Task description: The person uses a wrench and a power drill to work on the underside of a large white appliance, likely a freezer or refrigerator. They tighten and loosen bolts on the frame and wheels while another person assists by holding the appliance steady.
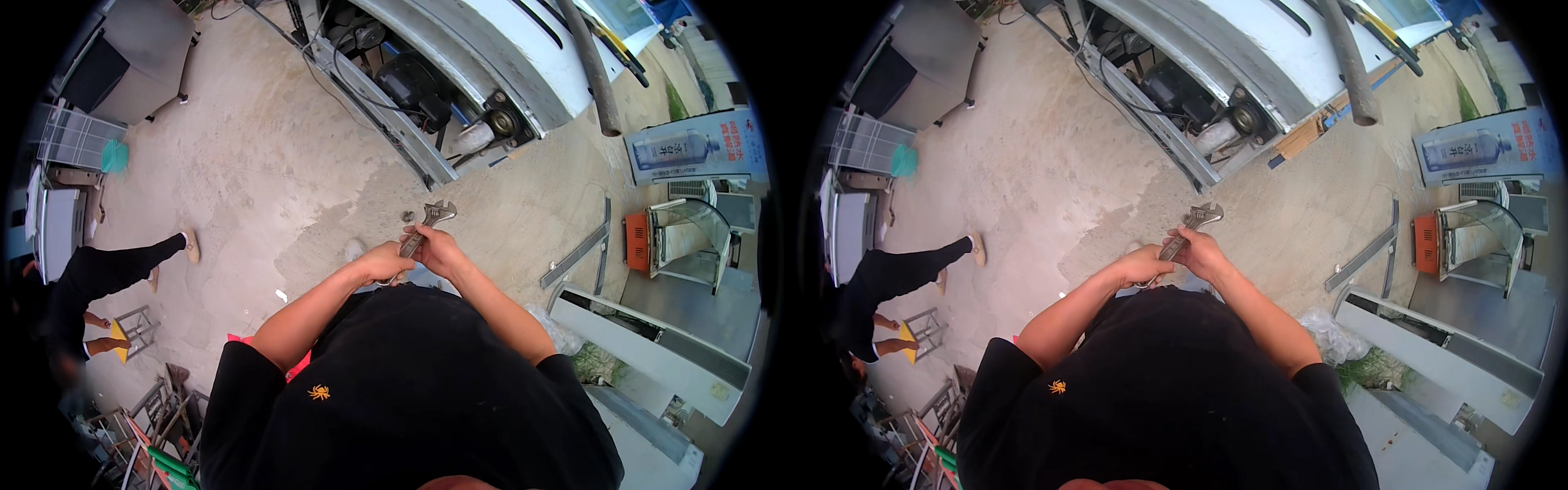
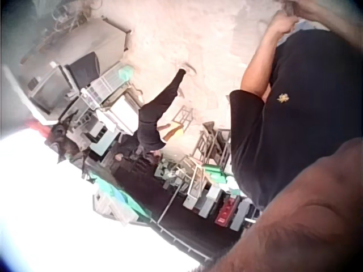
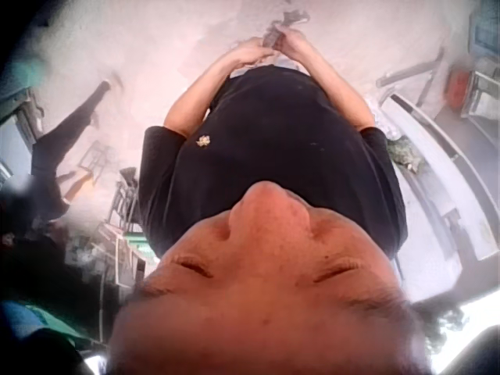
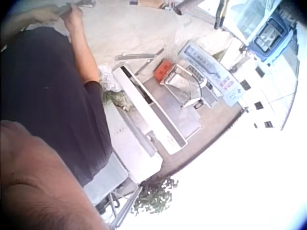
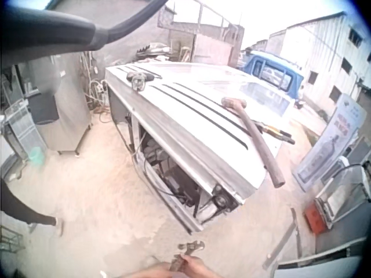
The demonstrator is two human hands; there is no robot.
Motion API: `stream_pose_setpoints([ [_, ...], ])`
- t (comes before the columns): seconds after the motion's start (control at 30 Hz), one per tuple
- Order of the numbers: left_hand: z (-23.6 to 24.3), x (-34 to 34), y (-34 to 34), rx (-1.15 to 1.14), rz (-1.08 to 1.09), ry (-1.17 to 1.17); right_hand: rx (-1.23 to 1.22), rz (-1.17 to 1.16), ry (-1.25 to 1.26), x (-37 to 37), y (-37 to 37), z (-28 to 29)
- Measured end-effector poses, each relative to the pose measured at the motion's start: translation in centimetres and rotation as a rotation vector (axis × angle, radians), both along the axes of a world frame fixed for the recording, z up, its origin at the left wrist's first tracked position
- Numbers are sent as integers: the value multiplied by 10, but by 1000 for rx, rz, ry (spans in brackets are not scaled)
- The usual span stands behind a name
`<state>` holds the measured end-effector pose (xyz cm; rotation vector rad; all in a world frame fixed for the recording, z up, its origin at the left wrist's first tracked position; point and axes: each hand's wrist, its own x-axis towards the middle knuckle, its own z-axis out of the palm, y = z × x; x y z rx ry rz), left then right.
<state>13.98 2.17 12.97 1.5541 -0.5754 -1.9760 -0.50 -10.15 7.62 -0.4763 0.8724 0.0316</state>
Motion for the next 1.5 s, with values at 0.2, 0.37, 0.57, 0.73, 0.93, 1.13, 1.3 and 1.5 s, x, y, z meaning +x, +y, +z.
stream_pose_setpoints([
  [0.2,-33,27,29,-53,126,187,97,-275,162,18,16,-25],
  [0.37,-46,77,89,-181,65,-659,150,-147,283,-5,-11,-46],
  [0.57,-57,102,135,-201,-186,-1058,-563,628,405,34,1,1],
  [0.73,-42,79,116,-294,-392,-869,-1175,973,176,94,59,36],
  [0.93,-66,46,108,-280,-434,-880,-1282,1061,58,133,110,57],
  [1.13,-66,34,115,-231,-425,-822,-1240,1195,122,129,123,52],
  [1.3,-59,24,112,-147,-405,-856,-1308,1252,100,114,117,43],
  [1.5,-48,2,100,-131,-467,-971,-1230,1179,35,100,104,58],
])
